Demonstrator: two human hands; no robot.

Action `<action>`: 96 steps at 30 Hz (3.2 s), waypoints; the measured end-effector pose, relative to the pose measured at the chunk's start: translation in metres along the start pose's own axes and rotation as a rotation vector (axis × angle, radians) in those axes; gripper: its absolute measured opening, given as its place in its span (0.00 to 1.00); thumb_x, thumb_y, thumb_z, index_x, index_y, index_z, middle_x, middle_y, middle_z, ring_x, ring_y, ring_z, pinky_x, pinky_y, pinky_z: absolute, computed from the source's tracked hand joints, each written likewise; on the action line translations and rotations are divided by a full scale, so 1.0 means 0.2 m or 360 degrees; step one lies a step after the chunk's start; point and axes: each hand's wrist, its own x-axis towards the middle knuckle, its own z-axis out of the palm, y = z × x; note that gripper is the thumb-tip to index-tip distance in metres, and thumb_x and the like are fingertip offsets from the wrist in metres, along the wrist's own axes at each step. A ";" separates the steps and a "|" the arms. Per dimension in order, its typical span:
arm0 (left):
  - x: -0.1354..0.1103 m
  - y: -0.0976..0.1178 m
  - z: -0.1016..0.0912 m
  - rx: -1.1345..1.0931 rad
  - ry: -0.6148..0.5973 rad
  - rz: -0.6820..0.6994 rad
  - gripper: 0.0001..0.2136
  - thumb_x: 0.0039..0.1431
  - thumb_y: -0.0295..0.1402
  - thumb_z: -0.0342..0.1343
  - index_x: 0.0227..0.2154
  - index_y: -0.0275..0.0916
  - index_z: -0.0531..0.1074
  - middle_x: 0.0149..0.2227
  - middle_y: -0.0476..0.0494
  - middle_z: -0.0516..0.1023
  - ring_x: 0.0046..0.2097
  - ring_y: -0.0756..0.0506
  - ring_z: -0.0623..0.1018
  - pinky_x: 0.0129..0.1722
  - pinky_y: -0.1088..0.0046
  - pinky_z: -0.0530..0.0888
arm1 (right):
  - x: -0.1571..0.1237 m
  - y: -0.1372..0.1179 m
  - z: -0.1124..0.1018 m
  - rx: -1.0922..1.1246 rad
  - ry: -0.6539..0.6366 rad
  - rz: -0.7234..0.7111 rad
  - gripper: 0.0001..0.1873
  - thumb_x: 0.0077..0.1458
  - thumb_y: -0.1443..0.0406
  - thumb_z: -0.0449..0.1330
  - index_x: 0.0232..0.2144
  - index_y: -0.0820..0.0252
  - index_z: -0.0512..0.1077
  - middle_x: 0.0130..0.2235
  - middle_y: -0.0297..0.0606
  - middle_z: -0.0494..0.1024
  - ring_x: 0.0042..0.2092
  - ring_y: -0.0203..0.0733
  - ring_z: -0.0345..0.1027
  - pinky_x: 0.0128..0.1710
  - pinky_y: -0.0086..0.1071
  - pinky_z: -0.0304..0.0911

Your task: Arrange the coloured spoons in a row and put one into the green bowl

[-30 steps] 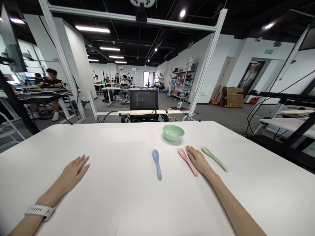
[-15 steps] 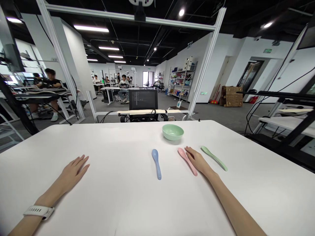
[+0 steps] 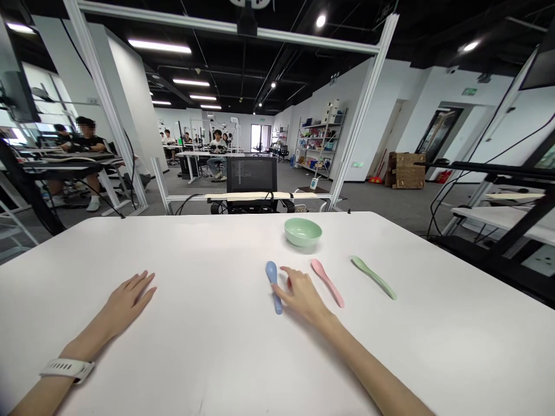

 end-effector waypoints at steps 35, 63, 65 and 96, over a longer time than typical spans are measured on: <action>-0.02 0.05 -0.04 -0.0029 -0.0001 -0.0019 0.34 0.71 0.50 0.40 0.69 0.34 0.71 0.74 0.32 0.69 0.75 0.31 0.67 0.74 0.46 0.64 | 0.76 0.40 -0.29 -0.0779 0.0189 0.0242 0.21 0.67 0.63 0.52 0.46 0.60 0.86 0.45 0.53 0.88 0.53 0.58 0.78 0.55 0.46 0.65; -0.03 0.08 -0.08 -0.0035 -0.0025 -0.0042 0.34 0.71 0.50 0.40 0.70 0.37 0.70 0.74 0.33 0.69 0.75 0.32 0.67 0.73 0.46 0.65 | 0.26 0.84 -0.28 -0.0126 0.0519 0.0202 0.26 0.66 0.58 0.48 0.55 0.57 0.81 0.58 0.49 0.84 0.60 0.57 0.78 0.63 0.50 0.69; -0.03 0.08 -0.08 -0.0028 -0.0045 -0.0048 0.34 0.70 0.50 0.40 0.70 0.36 0.70 0.74 0.33 0.68 0.75 0.32 0.67 0.74 0.46 0.64 | 0.37 0.77 -0.34 -0.0162 0.0591 0.0152 0.26 0.66 0.60 0.48 0.54 0.59 0.81 0.53 0.51 0.86 0.53 0.55 0.80 0.58 0.48 0.71; -0.03 0.08 -0.06 -0.0033 -0.0046 -0.0059 0.33 0.72 0.49 0.40 0.71 0.36 0.68 0.76 0.33 0.66 0.77 0.33 0.65 0.75 0.46 0.63 | 0.36 0.51 -0.34 -0.0258 0.0459 0.0134 0.27 0.69 0.60 0.43 0.52 0.58 0.80 0.45 0.49 0.76 0.36 0.49 0.75 0.47 0.44 0.71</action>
